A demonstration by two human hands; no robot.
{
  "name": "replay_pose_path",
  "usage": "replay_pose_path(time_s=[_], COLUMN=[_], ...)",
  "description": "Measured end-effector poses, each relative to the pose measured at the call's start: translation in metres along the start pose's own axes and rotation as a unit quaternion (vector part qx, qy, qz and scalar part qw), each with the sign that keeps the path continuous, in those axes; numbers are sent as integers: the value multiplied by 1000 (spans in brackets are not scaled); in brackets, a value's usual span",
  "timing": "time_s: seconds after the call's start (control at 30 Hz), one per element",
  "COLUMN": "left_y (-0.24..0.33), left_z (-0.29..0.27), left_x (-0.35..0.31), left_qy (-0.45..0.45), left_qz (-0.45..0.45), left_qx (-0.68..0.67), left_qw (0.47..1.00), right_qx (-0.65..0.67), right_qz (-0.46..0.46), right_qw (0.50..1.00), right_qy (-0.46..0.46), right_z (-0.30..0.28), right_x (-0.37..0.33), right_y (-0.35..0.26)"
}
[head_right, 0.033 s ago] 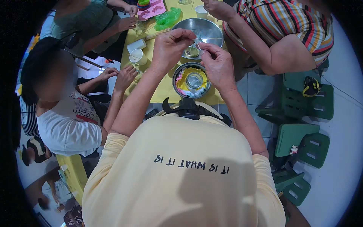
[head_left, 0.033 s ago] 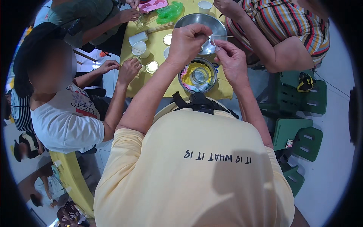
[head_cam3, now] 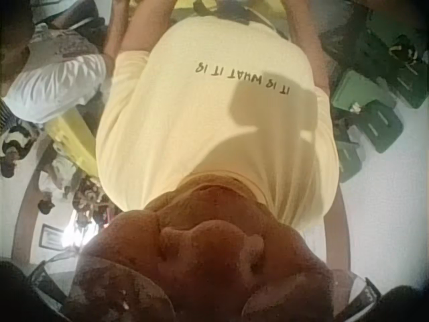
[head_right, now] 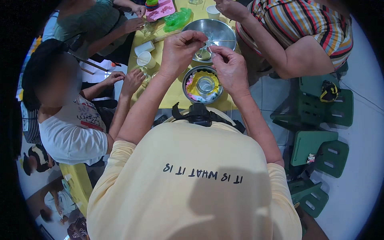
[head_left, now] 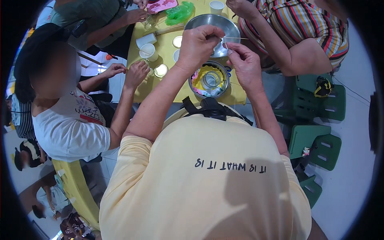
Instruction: The person assembles small candles by inserting wicks into glass jars and securing them with a wooden stick. They handle jars, wicks, and sticks, occasionally dipping the wick into a bowl of liquid before placing it in the jar.
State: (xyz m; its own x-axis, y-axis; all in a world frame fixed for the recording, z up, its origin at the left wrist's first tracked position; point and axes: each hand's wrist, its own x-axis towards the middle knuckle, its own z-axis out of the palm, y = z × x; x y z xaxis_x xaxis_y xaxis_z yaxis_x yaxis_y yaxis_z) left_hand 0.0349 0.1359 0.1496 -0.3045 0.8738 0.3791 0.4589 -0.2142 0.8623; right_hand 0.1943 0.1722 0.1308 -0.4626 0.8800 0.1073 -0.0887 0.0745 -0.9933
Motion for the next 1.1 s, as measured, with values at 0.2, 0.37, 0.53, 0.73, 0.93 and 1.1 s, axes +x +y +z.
replay_pose_path(time_s=[0.2, 0.37, 0.53, 0.73, 0.93, 1.1], left_y=[3, 8, 17, 18, 13, 6], left_z=[0, -5, -3, 0, -1, -2], left_x=[-4, -5, -4, -5, -7, -9], left_qy=[12, -1, -8, 5, 11, -9], left_qz=[14, 30, 30, 47, 72, 36], left_qx=[38, 64, 71, 68, 96, 57], left_qw=[999, 997, 997, 997, 993, 998], right_qx=[-106, 53, 109, 82, 32, 18], right_qz=[-94, 36, 70, 39, -12, -39], right_qw=[990, 998, 991, 996, 999, 999], right_qy=[18, -25, -22, -26, -12, -16], right_z=[-4, -3, -5, -3, 1, -2], right_x=[-1, -1, 8, 11, 6, 4], right_y=[16, 1, 0, 0, 3, 16])
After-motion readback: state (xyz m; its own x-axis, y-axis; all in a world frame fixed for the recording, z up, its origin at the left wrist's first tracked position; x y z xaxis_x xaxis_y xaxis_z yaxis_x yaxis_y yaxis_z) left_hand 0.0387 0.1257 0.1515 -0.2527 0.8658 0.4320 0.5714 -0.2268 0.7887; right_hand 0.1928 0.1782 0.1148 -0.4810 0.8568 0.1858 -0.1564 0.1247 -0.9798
